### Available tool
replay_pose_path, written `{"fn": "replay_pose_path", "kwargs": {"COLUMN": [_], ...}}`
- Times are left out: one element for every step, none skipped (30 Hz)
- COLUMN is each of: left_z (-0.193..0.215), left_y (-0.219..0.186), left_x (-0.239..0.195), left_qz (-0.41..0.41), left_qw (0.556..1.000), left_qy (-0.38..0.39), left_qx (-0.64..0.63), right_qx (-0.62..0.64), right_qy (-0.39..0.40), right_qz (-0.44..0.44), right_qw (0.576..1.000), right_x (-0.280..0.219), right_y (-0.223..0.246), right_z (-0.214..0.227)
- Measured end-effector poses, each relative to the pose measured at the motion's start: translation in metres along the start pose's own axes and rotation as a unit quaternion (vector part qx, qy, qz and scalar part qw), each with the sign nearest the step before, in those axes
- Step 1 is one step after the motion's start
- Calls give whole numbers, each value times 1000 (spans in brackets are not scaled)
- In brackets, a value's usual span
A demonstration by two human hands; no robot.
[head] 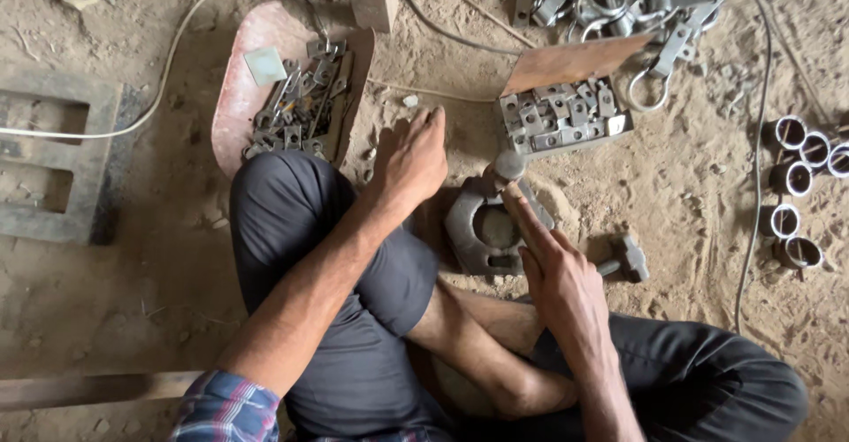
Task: The person hammers metal components on a large hexagonal metal anvil while sitting on the floor, using a hammer to strike the pieces into a container.
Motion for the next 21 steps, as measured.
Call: {"fn": "replay_pose_path", "kwargs": {"left_z": [5, 10, 13, 13, 17, 18, 14, 12, 8, 5, 0, -1, -2, -2, -2, -2, -6, -11, -17, -23, -31], "left_y": [-4, -8, -10, -11, -18, -25, -31, -32, -30, -28, -27, -27, -26, -24, -25, -24, -25, -22, -18, -12, -5], "left_x": [-6, -14, -18, -32, -35, -35, -40, -39, -38, -36, -37, -36, -40, -43, -47, -52, -55, -51, -47, -47, -48], "left_qz": [8, 16, 41, 66, 48, 31, 20, 7, 2, -3, -6, -2, 3, 9, -6, -20, -36, -21, -4, 14, 21], "left_qw": [1000, 1000, 998, 995, 994, 992, 994, 995, 993, 991, 988, 986, 984, 982, 985, 987, 989, 990, 991, 992, 988], "left_qy": [-1, -2, 28, 58, 53, 48, 43, 37, 55, 73, 95, 103, 116, 128, 121, 114, 107, 108, 110, 112, 112], "left_qx": [0, 0, 27, 53, 80, 108, 98, 89, 101, 114, 125, 129, 133, 137, 122, 108, 91, 83, 74, 64, 106], "right_qx": [0, 0, -2, 3, 13, 23, 39, 55, 70, 67, 63, 59, 64, 69, 72, 80, 85, 90, 89, 88, 86], "right_qy": [14, 29, 33, 24, 9, -7, -11, -16, -13, -6, 6, 17, 13, 9, 5, -5, -13, -22, -33, -44, -47], "right_qz": [-28, -56, -79, -73, -60, -47, -47, -46, -50, -50, -52, -54, -46, -39, -33, -24, -17, -10, -5, -1, -2], "right_qw": [1000, 998, 996, 997, 998, 999, 998, 997, 996, 996, 997, 997, 997, 997, 997, 996, 996, 996, 995, 995, 995], "right_x": [-4, -9, -6, -8, -8, -6, -6, -6, -9, -7, -7, -8, -10, -12, -14, -15, -16, -16, -16, -14, -21], "right_y": [-2, -3, -8, -10, -8, -6, -7, -8, -10, -12, -15, -17, -17, -18, -19, -18, -19, -20, -21, -24, -26], "right_z": [-4, -8, -10, -8, -6, -4, -3, -2, -1, -1, -2, -4, -3, -3, -3, -3, -3, -3, -2, -3, -6]}}
Point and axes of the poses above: each hand's wrist, its own x-axis towards the middle knuckle, its own z-axis out of the back of the hand, y = z × x, the point moved 6 cm from there along x, towards the middle knuckle, and after that the axes turned 15 degrees about z, right-handed, at the moved point
